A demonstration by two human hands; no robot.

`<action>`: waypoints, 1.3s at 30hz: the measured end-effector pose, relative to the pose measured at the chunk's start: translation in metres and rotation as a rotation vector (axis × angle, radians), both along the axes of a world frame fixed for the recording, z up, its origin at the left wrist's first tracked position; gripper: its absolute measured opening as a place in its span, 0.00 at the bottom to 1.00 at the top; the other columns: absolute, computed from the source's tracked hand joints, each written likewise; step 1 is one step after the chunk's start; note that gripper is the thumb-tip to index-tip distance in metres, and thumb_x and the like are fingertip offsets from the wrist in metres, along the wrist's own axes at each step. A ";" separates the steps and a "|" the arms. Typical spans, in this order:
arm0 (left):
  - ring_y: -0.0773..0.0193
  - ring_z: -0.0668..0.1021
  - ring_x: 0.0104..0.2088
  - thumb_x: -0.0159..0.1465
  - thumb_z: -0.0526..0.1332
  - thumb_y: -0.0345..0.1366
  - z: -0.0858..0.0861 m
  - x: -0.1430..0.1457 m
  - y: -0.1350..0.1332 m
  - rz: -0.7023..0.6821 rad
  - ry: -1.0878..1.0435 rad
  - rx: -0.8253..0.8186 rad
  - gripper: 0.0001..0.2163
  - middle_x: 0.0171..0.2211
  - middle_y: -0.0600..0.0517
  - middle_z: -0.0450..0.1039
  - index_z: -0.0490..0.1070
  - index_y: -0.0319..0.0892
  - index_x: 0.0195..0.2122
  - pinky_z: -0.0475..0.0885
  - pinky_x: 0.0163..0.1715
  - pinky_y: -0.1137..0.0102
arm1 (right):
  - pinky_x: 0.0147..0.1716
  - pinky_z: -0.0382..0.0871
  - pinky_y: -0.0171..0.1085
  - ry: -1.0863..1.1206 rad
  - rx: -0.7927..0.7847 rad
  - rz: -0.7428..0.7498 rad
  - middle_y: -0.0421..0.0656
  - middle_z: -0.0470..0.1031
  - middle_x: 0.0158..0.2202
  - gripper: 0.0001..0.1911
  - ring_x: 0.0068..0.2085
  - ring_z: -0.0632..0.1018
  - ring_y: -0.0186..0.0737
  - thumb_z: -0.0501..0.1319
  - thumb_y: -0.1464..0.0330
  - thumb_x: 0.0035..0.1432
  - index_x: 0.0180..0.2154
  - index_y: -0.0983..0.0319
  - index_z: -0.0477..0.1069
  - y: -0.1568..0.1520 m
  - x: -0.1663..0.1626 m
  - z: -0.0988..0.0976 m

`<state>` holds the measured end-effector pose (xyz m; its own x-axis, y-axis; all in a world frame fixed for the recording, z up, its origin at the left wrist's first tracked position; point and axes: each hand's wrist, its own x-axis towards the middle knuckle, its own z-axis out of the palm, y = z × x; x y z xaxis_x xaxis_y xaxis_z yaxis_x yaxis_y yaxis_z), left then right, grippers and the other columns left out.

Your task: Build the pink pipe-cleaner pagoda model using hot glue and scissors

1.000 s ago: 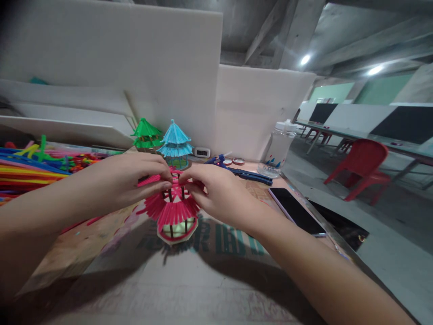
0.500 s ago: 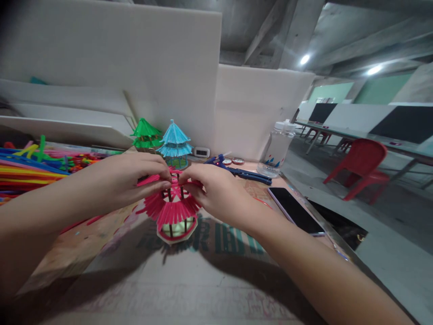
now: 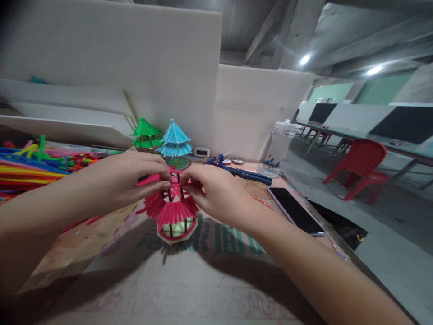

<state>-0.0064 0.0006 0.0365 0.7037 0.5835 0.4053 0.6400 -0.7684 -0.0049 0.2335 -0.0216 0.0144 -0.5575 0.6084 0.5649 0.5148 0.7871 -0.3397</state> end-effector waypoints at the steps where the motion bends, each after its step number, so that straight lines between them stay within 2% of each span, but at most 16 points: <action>1: 0.60 0.79 0.34 0.70 0.60 0.34 0.000 0.000 0.000 -0.004 0.000 0.004 0.09 0.35 0.51 0.80 0.80 0.46 0.35 0.67 0.34 0.67 | 0.35 0.67 0.33 0.004 -0.003 0.004 0.41 0.81 0.36 0.12 0.36 0.77 0.34 0.59 0.81 0.62 0.40 0.61 0.76 0.000 0.000 0.000; 18: 0.59 0.78 0.35 0.71 0.60 0.36 0.001 0.000 -0.001 0.035 0.012 -0.053 0.10 0.35 0.50 0.78 0.79 0.46 0.35 0.65 0.35 0.66 | 0.33 0.65 0.33 0.002 0.012 0.028 0.40 0.79 0.34 0.10 0.33 0.74 0.33 0.59 0.79 0.62 0.39 0.62 0.75 -0.001 0.001 -0.001; 39: 0.59 0.78 0.35 0.70 0.59 0.37 0.001 0.001 -0.001 0.057 0.020 -0.057 0.09 0.35 0.51 0.79 0.78 0.46 0.35 0.64 0.35 0.65 | 0.31 0.65 0.31 -0.019 0.142 0.023 0.42 0.82 0.34 0.11 0.32 0.75 0.33 0.60 0.79 0.63 0.41 0.64 0.79 0.002 0.002 -0.001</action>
